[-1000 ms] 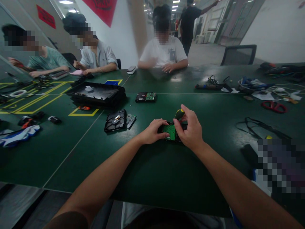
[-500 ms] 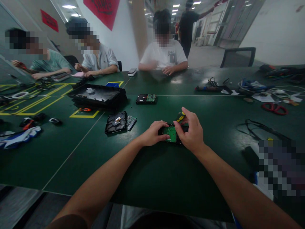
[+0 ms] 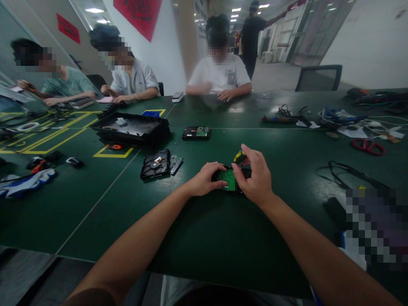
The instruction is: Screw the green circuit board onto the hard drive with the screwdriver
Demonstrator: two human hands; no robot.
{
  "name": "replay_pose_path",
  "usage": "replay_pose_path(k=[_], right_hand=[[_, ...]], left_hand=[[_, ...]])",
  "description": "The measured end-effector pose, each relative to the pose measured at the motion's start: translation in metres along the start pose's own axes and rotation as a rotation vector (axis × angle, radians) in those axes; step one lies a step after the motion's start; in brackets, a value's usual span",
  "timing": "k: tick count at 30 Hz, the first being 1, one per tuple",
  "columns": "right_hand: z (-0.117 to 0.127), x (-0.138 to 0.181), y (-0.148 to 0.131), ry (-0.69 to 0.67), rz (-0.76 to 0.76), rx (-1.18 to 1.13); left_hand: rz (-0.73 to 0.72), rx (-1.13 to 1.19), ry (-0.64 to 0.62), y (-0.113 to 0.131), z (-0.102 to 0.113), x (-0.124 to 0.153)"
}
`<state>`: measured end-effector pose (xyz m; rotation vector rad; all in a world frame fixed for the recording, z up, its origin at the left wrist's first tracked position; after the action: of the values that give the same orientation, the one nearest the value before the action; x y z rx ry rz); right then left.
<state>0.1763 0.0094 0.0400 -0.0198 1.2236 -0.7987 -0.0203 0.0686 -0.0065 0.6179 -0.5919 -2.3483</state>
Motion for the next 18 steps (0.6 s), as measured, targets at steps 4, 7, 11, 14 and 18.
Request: replay_pose_path(k=[4, 7, 11, 14, 18], right_hand=[[-0.0012, 0.001, 0.0006, -0.031, -0.022, -0.027], [-0.0012, 0.0013, 0.001, -0.015, -0.013, 0.003], [-0.0007, 0.0006, 0.0006, -0.01, 0.001, 0.011], [-0.0012, 0.0014, 0.002, -0.015, -0.025, -0.014], [-0.0025, 0.0031, 0.0046, -0.028, -0.056, -0.062]], left_hand=[[-0.003, 0.004, 0.013, 0.0001, -0.0007, 0.0], [-0.005, 0.007, 0.01, 0.0005, -0.0007, 0.0], [-0.006, 0.004, 0.009, 0.0006, -0.0004, -0.0001], [-0.003, 0.005, 0.008, 0.001, -0.0002, -0.0002], [0.007, 0.015, 0.0, 0.0025, 0.0004, -0.0002]])
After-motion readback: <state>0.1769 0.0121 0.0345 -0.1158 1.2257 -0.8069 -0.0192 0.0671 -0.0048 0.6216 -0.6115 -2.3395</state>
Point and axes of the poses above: each hand's wrist, its own x-axis away from the middle knuckle, its own z-axis out of the back of the hand, y = z × x, the point moved 3 cm from there along -x, towards the middle knuckle, and after that the axes turned 10 degrees about -x, right-handed, at the moved point
